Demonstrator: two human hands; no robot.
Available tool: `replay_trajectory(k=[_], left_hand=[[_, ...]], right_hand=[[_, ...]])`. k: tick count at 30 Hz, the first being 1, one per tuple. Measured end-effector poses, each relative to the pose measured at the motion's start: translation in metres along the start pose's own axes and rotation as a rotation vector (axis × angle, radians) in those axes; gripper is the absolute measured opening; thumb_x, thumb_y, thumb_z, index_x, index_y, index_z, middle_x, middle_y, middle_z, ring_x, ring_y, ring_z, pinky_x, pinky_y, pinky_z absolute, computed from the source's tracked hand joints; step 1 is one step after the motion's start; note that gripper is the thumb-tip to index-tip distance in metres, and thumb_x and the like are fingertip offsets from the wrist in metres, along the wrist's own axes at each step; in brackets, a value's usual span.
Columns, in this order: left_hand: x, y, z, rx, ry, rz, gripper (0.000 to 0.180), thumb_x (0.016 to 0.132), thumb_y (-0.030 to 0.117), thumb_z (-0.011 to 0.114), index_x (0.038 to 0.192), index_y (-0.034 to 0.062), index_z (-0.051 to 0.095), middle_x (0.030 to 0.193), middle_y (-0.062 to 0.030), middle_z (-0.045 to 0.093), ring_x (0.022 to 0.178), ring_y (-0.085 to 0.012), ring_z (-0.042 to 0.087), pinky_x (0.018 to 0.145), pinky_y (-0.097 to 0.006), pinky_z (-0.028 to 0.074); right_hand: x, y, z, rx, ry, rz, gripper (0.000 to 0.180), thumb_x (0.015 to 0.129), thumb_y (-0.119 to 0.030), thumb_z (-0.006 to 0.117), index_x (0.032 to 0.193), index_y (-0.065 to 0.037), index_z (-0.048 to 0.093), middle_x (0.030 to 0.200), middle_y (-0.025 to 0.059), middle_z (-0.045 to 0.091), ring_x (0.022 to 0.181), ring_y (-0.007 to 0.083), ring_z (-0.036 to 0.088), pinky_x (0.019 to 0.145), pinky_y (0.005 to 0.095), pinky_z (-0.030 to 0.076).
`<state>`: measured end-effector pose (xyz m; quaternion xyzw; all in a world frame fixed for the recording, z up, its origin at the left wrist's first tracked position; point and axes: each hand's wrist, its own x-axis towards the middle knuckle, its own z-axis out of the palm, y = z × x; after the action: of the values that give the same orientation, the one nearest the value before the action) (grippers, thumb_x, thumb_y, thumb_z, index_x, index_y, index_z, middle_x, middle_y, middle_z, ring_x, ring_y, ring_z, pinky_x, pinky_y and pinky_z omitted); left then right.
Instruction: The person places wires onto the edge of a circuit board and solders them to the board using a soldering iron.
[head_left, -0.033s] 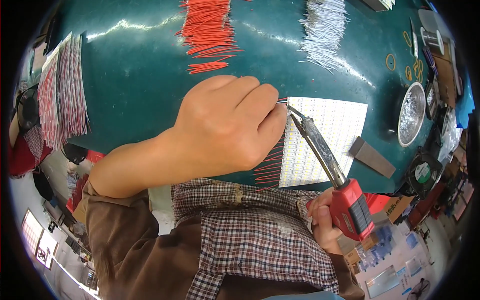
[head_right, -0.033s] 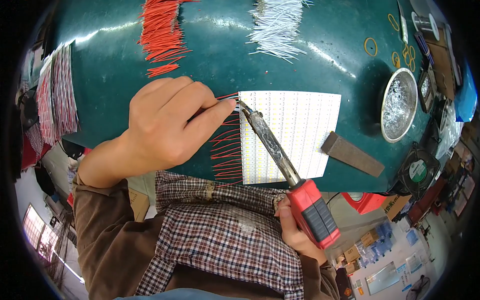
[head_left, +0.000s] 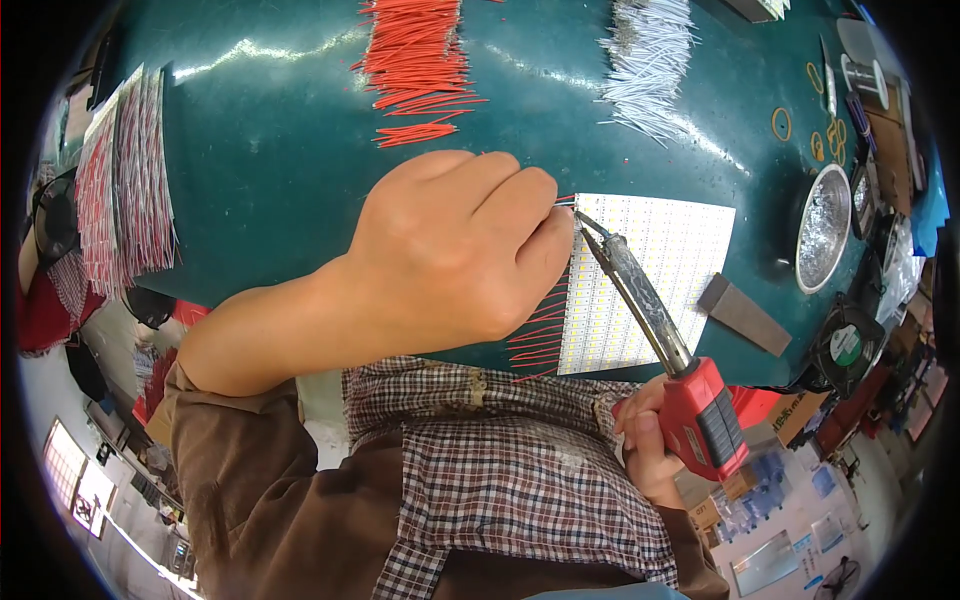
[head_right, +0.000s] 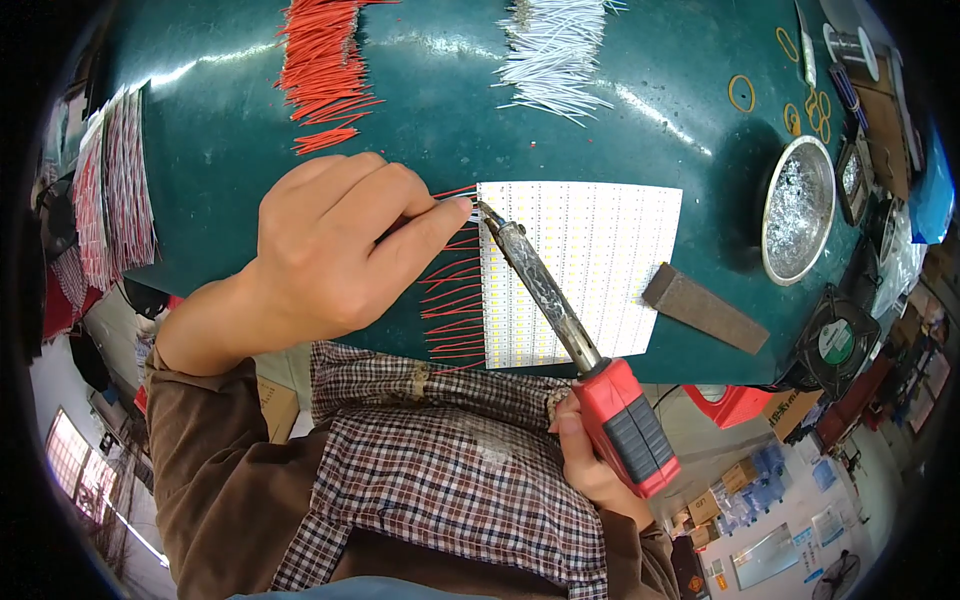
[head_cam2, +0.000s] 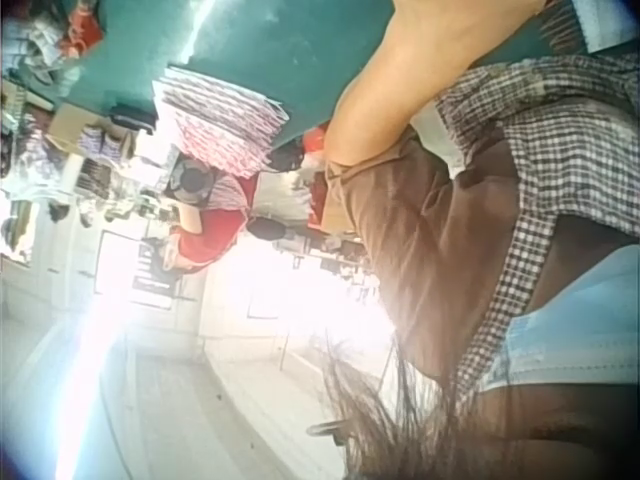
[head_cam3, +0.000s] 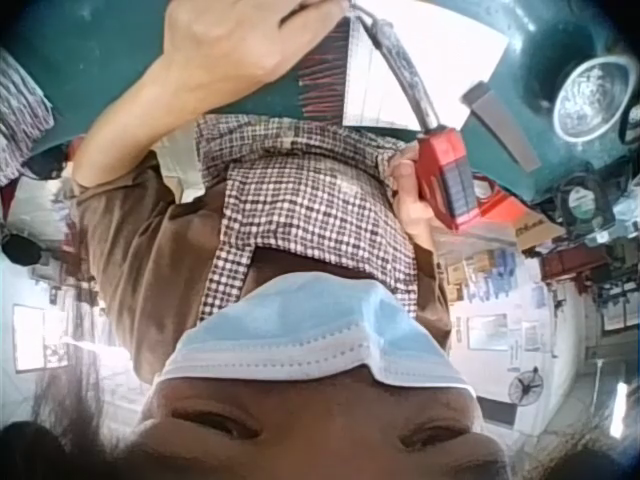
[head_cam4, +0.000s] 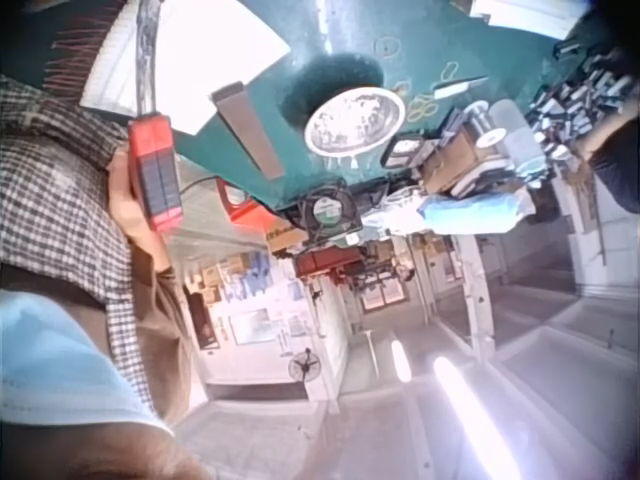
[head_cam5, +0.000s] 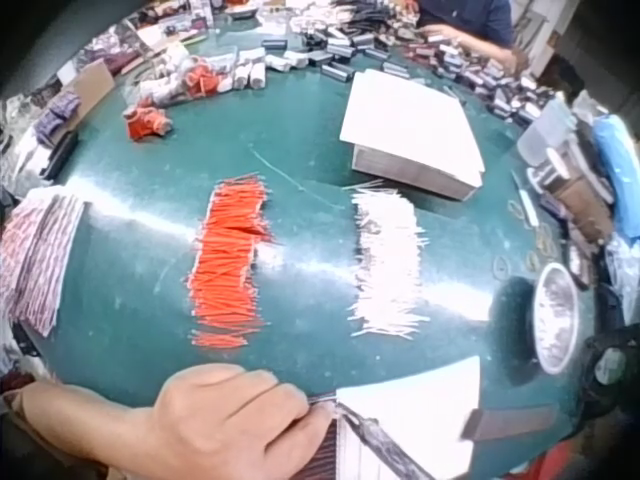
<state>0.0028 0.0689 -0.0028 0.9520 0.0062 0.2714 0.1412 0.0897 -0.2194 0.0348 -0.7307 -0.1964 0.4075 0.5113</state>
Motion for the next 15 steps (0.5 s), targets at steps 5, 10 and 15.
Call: replay_trajectory(k=[5,10,15], left_hand=[[0.0003,0.0006,0.0011,-0.017,-0.005,-0.009,0.020,0.064,0.007,0.073,0.084,0.0045,0.071,0.069,-0.0003,0.050,0.056,-0.0131,0.049,0.046,-0.027,0.035],[0.0000,0.0004,-0.0013,-0.016,-0.035,-0.011,0.021,0.064,0.008,0.073,0.084,0.0046,0.071,0.070,-0.0004,0.051,0.057,-0.0135,0.050,0.046,-0.028,0.035],[0.0016,0.0010,-0.0011,-0.006,-0.027,-0.013,0.023,0.063,0.008,0.072,0.086,0.0049,0.071,0.072,-0.0004,0.052,0.059,-0.0137,0.051,0.047,-0.028,0.035]], right_hand=[[0.0030,-0.0061,0.0040,-0.005,0.043,0.021,0.021,0.092,-0.019,0.061,0.088,-0.003,0.048,0.076,0.0060,0.047,0.048,0.0089,0.041,0.047,0.0263,0.042],[0.0004,-0.0030,0.0060,0.075,0.084,-0.008,0.025,0.092,-0.022,0.062,0.091,-0.002,0.047,0.076,0.0064,0.048,0.047,0.0085,0.041,0.047,0.0264,0.042],[0.0000,-0.0029,0.0037,0.033,0.065,-0.041,0.027,0.093,-0.023,0.062,0.099,-0.001,0.049,0.080,0.0067,0.049,0.046,0.0079,0.041,0.047,0.0264,0.042]])
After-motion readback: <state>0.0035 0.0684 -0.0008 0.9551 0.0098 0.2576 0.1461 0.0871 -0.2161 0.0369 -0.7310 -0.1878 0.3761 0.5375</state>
